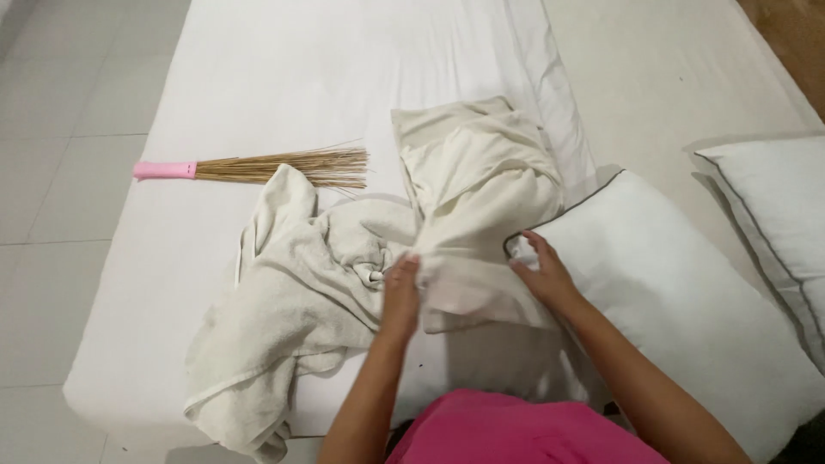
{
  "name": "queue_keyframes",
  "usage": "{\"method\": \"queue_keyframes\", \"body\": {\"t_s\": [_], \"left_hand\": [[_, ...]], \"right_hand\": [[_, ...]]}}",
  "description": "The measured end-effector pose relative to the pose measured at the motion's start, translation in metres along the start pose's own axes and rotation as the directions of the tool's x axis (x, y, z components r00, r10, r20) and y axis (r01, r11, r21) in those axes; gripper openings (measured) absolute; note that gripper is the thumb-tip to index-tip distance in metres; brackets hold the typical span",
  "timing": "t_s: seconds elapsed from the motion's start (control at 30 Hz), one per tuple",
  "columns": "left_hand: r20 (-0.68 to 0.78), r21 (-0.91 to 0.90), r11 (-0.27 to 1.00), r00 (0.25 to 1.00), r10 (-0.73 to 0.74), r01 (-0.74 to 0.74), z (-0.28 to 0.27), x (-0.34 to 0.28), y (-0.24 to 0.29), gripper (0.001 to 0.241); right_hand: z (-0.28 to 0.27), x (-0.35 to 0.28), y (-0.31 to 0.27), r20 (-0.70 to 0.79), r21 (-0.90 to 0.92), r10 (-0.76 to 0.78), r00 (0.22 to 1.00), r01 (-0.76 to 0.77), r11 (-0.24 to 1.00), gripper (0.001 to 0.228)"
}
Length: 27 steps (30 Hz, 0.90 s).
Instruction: The person picks up a pillowcase from a bedside table and shakes it open. They then pick up a pillow from the bed and insert it into the pillowcase, adjusting the fabric to fit the pillow properly.
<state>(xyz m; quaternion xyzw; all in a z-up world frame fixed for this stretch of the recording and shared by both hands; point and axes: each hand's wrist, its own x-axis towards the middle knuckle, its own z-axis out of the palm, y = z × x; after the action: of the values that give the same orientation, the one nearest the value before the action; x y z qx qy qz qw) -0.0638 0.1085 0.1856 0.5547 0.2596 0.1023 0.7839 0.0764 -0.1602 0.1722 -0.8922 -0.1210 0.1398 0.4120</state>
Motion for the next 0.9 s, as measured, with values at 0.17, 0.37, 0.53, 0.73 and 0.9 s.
{"method": "queue_keyframes", "body": {"t_s": [0.17,0.37,0.53,0.73,0.9], "left_hand": [[-0.043,-0.258,0.887,0.921,0.386,-0.383,-0.076,-0.054,0.108,0.024],[0.217,0.299,0.912,0.951,0.222,-0.281,-0.034,-0.12,0.135,0.023],[0.138,0.507,0.824,0.967,0.214,-0.254,-0.042,-0.122,0.112,0.028],[0.024,0.798,0.586,0.98,0.2,-0.139,-0.037,-0.086,0.1,0.05],[0.162,0.518,0.789,0.943,0.29,-0.331,-0.074,-0.066,0.076,0.022]], "right_hand": [[0.025,-0.017,-0.114,0.137,0.163,-0.349,0.927,0.326,0.931,0.064],[0.036,-0.055,-0.227,0.253,0.195,-0.775,0.579,0.754,0.627,0.063],[0.082,-0.016,-0.196,0.735,0.25,-0.588,0.338,0.67,0.699,0.024],[0.059,0.013,-0.181,0.493,0.18,-0.677,0.547,0.697,0.694,0.017],[0.025,0.003,-0.194,0.437,0.051,-0.686,0.582,0.746,0.664,0.019]]}}
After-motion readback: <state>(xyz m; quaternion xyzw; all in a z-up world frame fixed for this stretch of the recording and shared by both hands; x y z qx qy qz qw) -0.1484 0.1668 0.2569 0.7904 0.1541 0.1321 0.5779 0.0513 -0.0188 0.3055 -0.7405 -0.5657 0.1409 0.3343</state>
